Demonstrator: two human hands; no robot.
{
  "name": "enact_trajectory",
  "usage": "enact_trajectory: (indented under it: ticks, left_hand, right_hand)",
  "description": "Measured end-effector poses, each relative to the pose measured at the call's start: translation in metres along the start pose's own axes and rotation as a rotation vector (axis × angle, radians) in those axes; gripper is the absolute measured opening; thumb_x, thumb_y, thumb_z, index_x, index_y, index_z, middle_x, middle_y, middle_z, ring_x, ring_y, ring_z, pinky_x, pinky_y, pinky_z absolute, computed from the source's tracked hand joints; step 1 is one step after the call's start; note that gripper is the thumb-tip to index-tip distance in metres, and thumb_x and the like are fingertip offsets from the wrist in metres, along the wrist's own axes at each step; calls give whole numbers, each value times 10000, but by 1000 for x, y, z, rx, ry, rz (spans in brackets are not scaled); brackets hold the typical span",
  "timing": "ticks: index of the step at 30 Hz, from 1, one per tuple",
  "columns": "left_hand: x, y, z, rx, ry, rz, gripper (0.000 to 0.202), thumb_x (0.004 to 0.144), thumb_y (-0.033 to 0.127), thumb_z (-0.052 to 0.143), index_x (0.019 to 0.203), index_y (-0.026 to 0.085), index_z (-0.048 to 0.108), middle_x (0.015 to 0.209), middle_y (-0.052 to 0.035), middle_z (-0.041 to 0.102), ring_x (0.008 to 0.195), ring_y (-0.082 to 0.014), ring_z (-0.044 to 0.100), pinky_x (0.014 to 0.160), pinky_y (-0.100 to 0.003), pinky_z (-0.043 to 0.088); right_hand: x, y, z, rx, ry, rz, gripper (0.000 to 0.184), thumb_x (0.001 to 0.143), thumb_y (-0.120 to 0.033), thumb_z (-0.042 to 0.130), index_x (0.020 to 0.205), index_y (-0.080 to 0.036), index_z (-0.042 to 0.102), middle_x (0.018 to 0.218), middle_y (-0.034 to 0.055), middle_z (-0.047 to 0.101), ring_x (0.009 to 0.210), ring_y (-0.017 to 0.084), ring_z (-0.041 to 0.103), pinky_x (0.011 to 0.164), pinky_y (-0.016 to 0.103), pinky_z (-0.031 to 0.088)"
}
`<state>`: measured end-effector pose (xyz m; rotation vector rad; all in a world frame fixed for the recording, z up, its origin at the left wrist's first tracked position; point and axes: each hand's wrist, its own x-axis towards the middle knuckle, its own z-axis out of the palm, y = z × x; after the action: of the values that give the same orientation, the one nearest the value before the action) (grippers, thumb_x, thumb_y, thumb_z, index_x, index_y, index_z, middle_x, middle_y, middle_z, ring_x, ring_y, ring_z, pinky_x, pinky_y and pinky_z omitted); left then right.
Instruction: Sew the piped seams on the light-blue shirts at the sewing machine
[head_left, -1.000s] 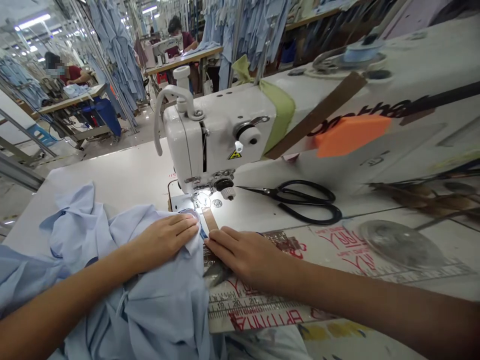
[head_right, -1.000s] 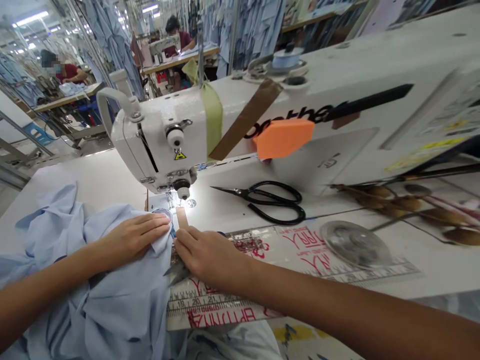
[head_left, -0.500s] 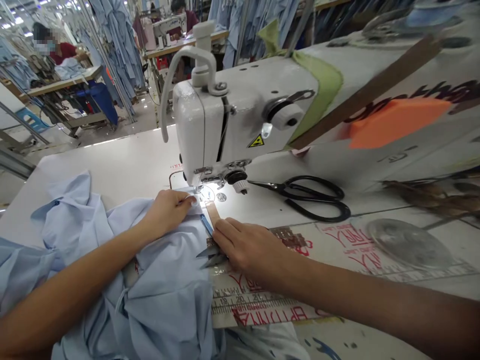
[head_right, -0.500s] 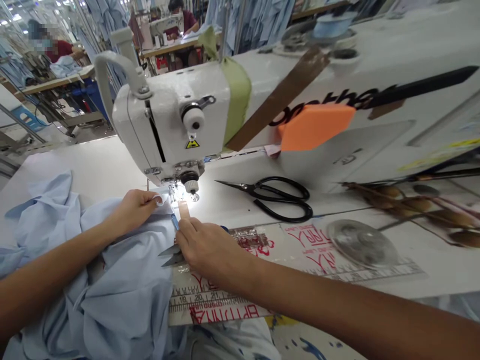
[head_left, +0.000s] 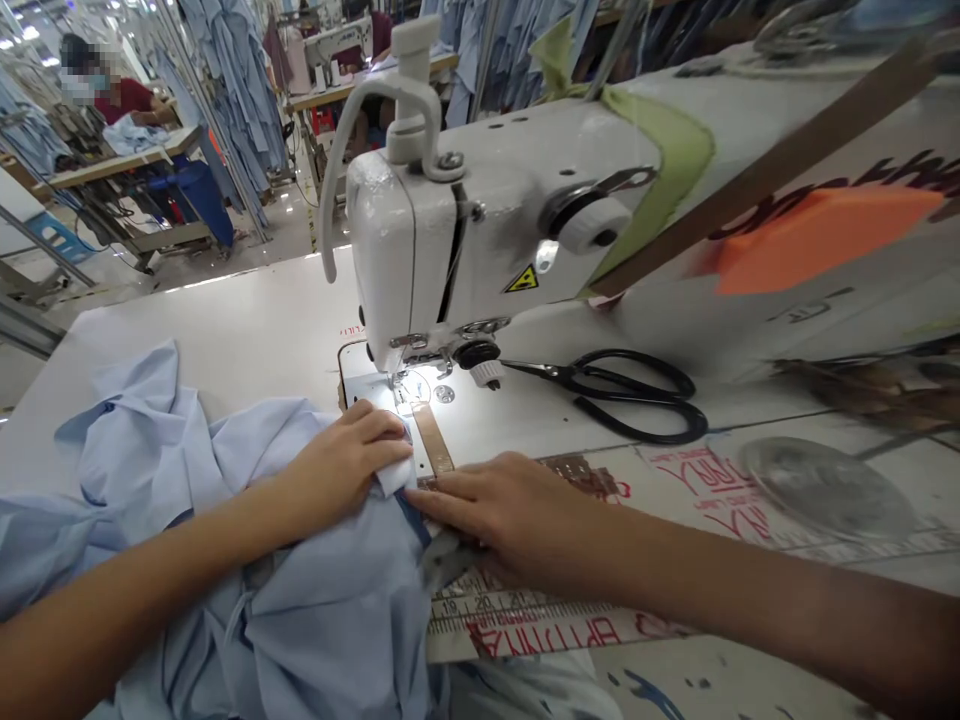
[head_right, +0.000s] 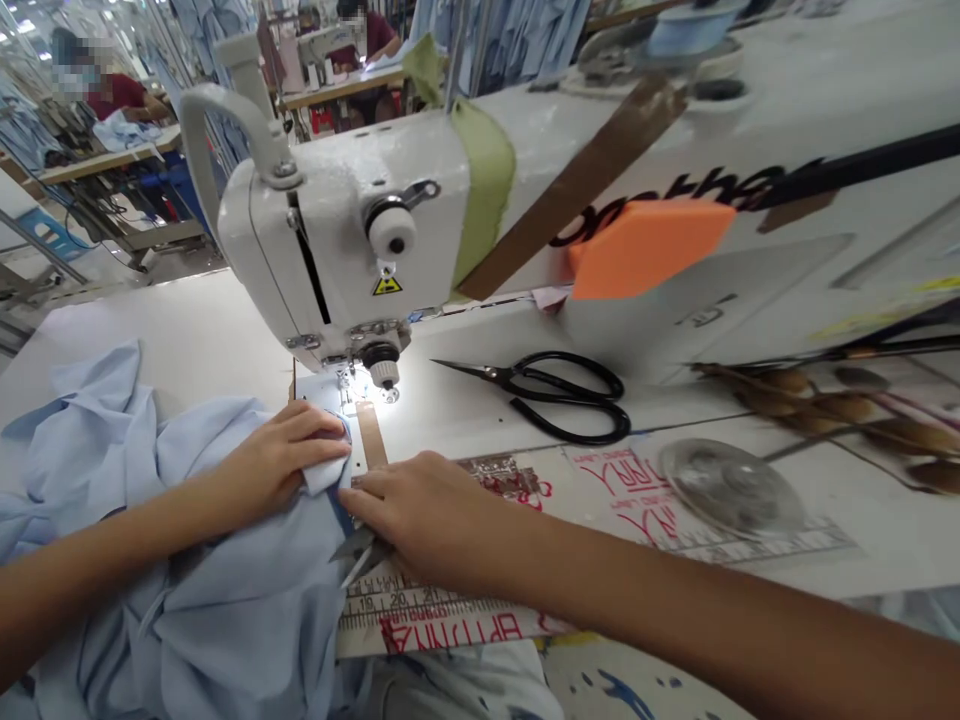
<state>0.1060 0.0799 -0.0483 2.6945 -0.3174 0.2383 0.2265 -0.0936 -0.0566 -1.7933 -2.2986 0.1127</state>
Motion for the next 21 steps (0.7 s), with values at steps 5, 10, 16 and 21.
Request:
enact_trajectory:
  ticks: [5,10,16,21]
  left_hand:
    - [-9,2,6,218,18,90,276,878,89,361,1087,138,536,1110,-107,526,1062,-204,438,934,-387,430]
    - [-10,3,6,345,29,142,291,888,100,346,1124,120,514,1214,-146,503,1191,-239,405,987,-467,402]
    - [-16,-1,7,277,18,94,381,859,67,354,1217,144,460,1275,-141,464,1278,-254,328,1009,-481,399]
    - [-15,2,11,332,55,67,354,848,71,399,1185,131,490,1229,-143,487,1267,-279,327,1016,-488,389]
  right_hand:
    - [5,31,-8,-146,90,43,376,760,-126,491,1129,-184,536,821,31,621,657,157,554,478,264,255]
    - [11,43,3,-238,132,3,328,867,-138,401,1182,-146,493,817,47,619,671,161,553,469,276,241]
    - [8,45,-1,-230,114,8,299,862,-142,436,1153,-168,500,831,27,622,632,135,534,447,286,189]
    - [11,54,-12,-306,96,-24,287,854,-125,461,1123,-203,525,802,6,619,561,113,482,448,298,141]
